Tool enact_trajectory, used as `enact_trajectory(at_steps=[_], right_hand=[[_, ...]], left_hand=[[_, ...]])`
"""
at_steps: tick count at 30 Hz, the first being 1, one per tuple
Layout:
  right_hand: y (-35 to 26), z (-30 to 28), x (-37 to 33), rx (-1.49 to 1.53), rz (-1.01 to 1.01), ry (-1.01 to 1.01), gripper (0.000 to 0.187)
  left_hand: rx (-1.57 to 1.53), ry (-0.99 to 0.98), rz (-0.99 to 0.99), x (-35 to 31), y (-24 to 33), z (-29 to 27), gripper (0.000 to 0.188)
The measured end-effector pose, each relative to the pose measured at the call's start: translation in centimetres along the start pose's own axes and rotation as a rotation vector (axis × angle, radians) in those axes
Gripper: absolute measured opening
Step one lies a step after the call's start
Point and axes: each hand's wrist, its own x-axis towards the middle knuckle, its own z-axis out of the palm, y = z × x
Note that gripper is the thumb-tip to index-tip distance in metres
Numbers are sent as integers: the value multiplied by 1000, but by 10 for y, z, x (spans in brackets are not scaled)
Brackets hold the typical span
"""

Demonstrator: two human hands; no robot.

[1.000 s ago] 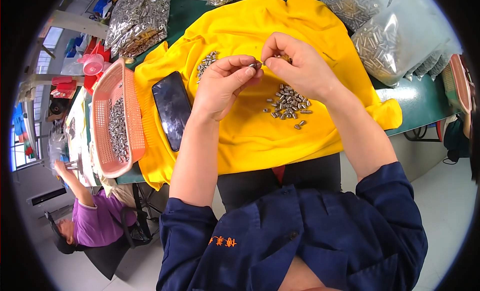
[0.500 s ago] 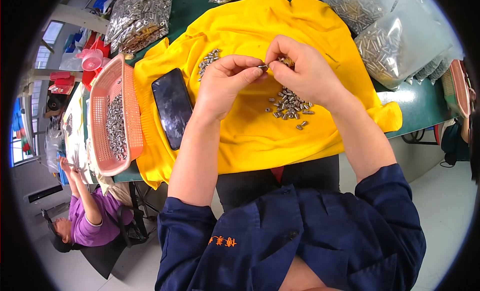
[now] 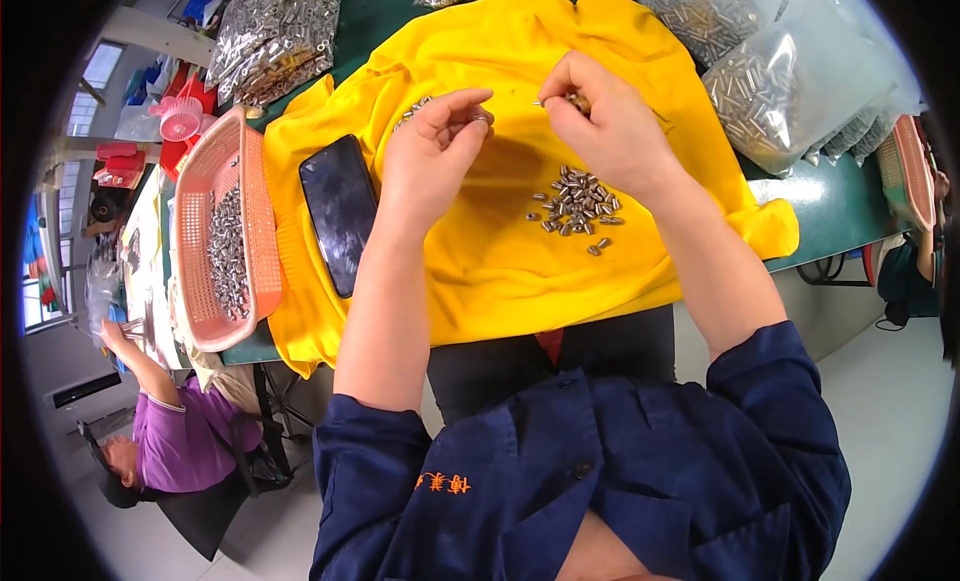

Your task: Inspecting and sorting small metal screws or bolts on a workbench.

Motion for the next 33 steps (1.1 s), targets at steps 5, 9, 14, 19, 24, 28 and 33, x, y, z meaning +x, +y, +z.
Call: enact_trajectory(at_steps=[5, 9, 14, 19, 24, 28, 33], right_hand=[[4, 1, 0, -18, -15, -76, 9], [-1, -1, 0, 26, 15, -104, 9], [-3, -1, -1, 101, 28, -132, 9], [-3, 1, -2, 181, 38, -133, 9], [-3, 1, -3, 205, 47, -160, 8], [-4, 0, -3, 202, 47, -166, 8], [-6, 0, -4, 146, 17, -154, 7]], left_hand=[[31, -143, -16, -2, 0, 5, 13], [-355, -171, -94, -2, 1, 4, 12], [-594, -186, -184, -2, -1, 0, 12], [-729, -236, -232, -3, -2, 1, 13], [-679, -218, -209, -4, -1, 3, 13], [-647, -199, -199, -5, 1, 3, 14], [-605, -202, -184, -5, -1, 4, 14]])
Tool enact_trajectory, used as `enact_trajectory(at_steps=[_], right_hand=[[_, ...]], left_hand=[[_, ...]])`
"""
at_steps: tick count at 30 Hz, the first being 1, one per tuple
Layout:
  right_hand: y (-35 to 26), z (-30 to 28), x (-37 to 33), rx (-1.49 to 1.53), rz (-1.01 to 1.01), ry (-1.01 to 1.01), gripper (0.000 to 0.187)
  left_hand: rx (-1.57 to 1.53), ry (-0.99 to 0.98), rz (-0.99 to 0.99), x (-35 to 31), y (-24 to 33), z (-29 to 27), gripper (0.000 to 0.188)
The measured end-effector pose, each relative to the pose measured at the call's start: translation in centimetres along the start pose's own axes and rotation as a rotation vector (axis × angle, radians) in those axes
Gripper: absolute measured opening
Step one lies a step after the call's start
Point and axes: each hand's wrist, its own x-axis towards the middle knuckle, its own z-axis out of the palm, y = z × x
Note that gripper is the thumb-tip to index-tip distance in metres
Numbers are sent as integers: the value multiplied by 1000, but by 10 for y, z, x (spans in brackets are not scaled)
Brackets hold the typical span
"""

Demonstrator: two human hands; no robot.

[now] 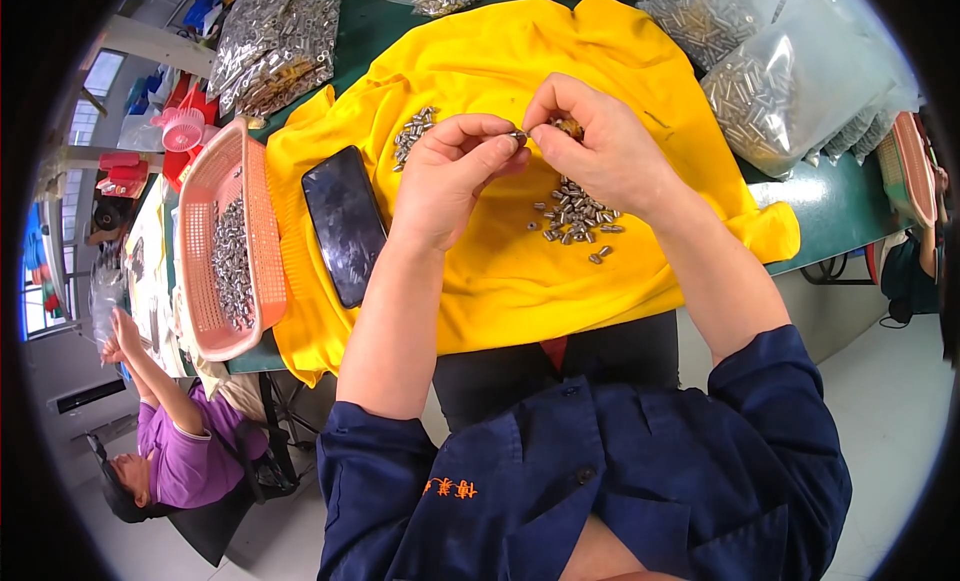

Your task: Inspecting and sorting small metal screws or bolts on a workbench.

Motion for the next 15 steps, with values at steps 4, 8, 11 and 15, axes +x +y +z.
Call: enact_trajectory(at_steps=[4, 8, 11, 15], right_hand=[[-2, 0, -1, -184, -74, -15, 7], [0, 3, -2, -258, -99, 0, 8], [6, 7, -1, -264, -87, 25, 10], [10, -1, 6, -110, -79, 185, 13]], left_hand=[[92, 15, 34, 0, 0, 0, 14], [202, 24, 73, 1, -1, 1, 13], [205, 59, 81, 6, -2, -1, 13], [398, 146, 147, 3, -2, -5, 12]])
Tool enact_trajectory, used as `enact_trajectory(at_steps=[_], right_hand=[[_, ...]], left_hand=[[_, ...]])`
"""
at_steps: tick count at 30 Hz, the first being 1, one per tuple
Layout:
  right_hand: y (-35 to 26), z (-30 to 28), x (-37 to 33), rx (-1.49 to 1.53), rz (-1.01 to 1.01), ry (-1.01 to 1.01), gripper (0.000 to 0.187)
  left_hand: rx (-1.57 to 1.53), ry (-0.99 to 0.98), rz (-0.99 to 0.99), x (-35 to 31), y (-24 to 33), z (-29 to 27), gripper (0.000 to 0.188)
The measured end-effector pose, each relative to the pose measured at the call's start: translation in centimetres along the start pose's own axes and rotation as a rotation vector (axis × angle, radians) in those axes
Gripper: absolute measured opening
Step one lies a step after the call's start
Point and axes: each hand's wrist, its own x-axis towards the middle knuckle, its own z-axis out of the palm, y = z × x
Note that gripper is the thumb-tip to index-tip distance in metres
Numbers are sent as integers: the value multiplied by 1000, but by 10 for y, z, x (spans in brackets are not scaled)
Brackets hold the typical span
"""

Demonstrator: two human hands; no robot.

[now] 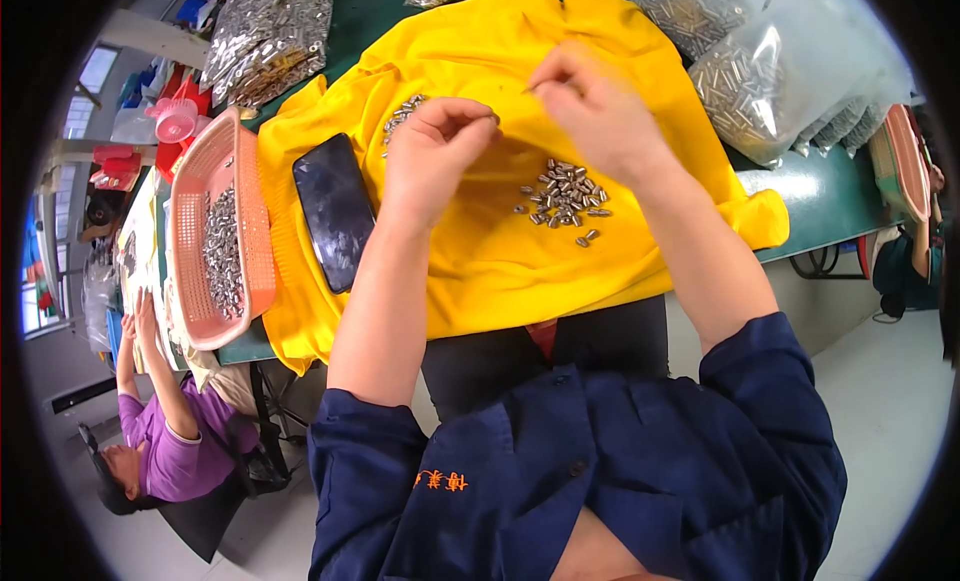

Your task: Inspecting and sorting small metal screws or bolts on a workbench.

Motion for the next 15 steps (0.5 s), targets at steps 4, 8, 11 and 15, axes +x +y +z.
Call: enact_trajectory(at_steps=[4, 8, 11, 15], right_hand=[[11, -13, 6, 193, 169, 48, 10], [6, -13, 4, 221, 152, 41, 9], [3, -13, 3, 207, 155, 42, 9], [2, -6, 3, 185, 88, 15, 8]], left_hand=[[581, -292, 51, -20, 2, 25, 15], [773, -293, 375, -22, 25, 26, 18], [957, -132, 359, -20, 45, -14, 13], [1338, -105, 165, -15, 44, -60, 12]])
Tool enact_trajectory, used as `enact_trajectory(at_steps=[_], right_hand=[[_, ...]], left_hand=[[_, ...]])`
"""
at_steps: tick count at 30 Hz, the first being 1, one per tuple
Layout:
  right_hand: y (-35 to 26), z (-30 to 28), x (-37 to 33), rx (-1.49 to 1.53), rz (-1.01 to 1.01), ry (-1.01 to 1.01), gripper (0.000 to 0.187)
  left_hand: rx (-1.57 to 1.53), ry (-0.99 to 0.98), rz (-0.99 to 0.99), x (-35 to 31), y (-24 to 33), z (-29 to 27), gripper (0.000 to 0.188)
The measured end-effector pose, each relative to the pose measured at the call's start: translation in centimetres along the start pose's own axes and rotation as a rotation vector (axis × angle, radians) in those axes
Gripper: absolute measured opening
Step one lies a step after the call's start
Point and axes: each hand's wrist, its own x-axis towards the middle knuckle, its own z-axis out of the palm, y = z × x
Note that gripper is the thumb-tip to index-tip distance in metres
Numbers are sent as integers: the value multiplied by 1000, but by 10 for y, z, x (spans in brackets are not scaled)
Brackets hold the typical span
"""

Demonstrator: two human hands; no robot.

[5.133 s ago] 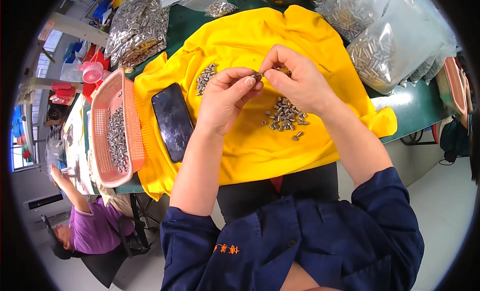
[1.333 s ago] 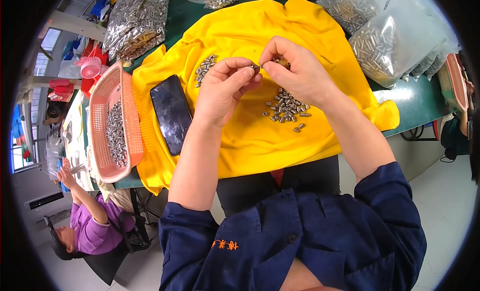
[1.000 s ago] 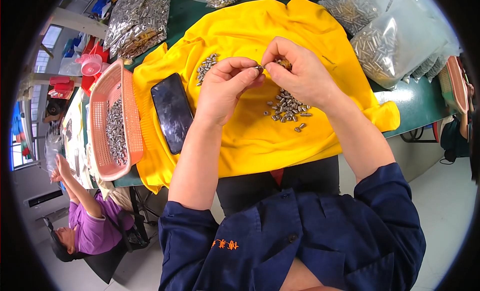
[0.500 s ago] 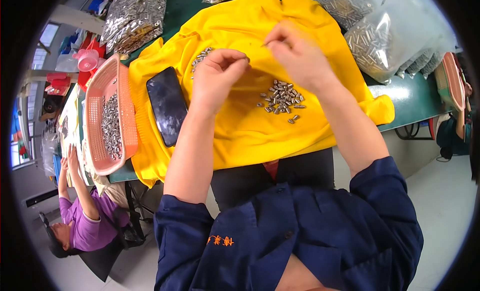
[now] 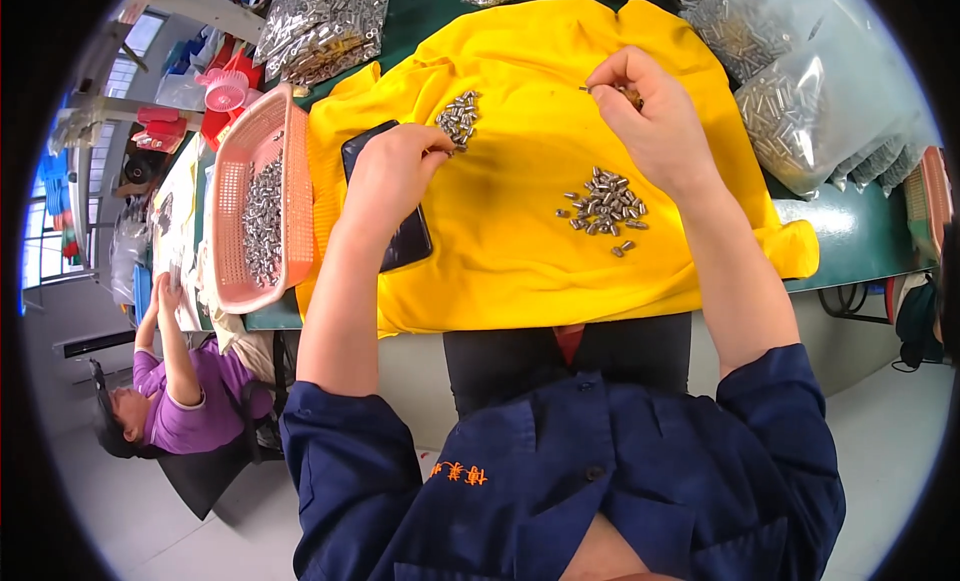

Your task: Inspecting and sorting small metal screws or bolts on a workbench.

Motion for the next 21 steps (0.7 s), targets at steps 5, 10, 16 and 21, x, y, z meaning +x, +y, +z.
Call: enact_trajectory(at_steps=[5, 10, 16, 21], right_hand=[[1, 0, -1, -34, -1, -9, 8], [2, 0, -1, -62, -19, 2, 8], [-5, 2, -6, 53, 34, -171, 7], [-12, -1, -7, 39, 62, -249, 3]], left_hand=[[62, -108, 54, 10, -4, 4, 14], [128, -191, 86, 13, 0, 1, 16], [-1024, -81, -184, 10, 33, 12, 12], [-1489, -69, -157, 17, 49, 42, 13]])
